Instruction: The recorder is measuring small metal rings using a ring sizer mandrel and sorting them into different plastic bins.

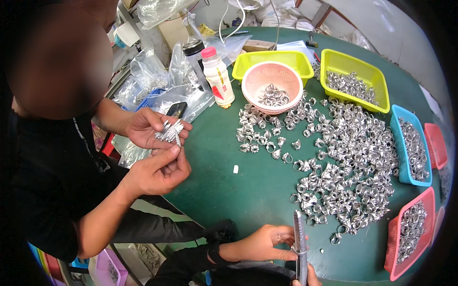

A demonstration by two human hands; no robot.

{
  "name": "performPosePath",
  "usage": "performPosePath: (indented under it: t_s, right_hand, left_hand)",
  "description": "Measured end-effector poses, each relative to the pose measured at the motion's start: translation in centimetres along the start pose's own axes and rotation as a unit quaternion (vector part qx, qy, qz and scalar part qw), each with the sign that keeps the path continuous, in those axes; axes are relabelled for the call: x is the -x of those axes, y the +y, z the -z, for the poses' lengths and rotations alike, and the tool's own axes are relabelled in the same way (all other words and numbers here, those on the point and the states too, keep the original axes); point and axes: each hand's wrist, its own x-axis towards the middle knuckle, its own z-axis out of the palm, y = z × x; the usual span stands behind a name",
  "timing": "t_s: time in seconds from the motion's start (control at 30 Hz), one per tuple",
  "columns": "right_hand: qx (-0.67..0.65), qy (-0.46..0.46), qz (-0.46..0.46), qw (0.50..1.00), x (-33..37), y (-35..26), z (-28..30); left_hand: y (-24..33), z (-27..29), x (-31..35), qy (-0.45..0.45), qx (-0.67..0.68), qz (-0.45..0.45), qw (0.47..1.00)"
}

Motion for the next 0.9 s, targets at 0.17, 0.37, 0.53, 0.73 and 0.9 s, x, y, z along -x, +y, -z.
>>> performPosePath:
  t_s: [0.17, 0.37, 0.53, 0.73, 0.9]
  right_hand:
    - [0.005, -0.014, 0.014, 1.0, 0.0, -0.1, -0.4]
    - [0.032, -0.006, 0.064, 0.997, -0.1, -0.8, -0.4]
    - [0.06, -0.019, 0.118, 0.991, -0.1, -1.9, -0.1]
    - [0.052, -0.012, 0.081, 0.995, 0.8, -0.9, 0.3]
    - [0.009, -0.005, 0.024, 1.0, 0.9, -1.2, 0.2]
  left_hand:
    - [-0.2, 0.3, 0.9, 0.005, -0.037, -0.051, 0.998]
    - [1.7, -0.4, 1.8, 0.042, -0.147, -0.048, 0.987]
    - [1.7, -1.4, 2.4, 0.085, -0.138, -0.134, 0.978]
    - [0.7, -2.5, 2.1, 0.106, -0.157, -0.159, 0.969]
    - [0.6, -2.6, 1.8, 0.11, -0.117, -0.149, 0.976]
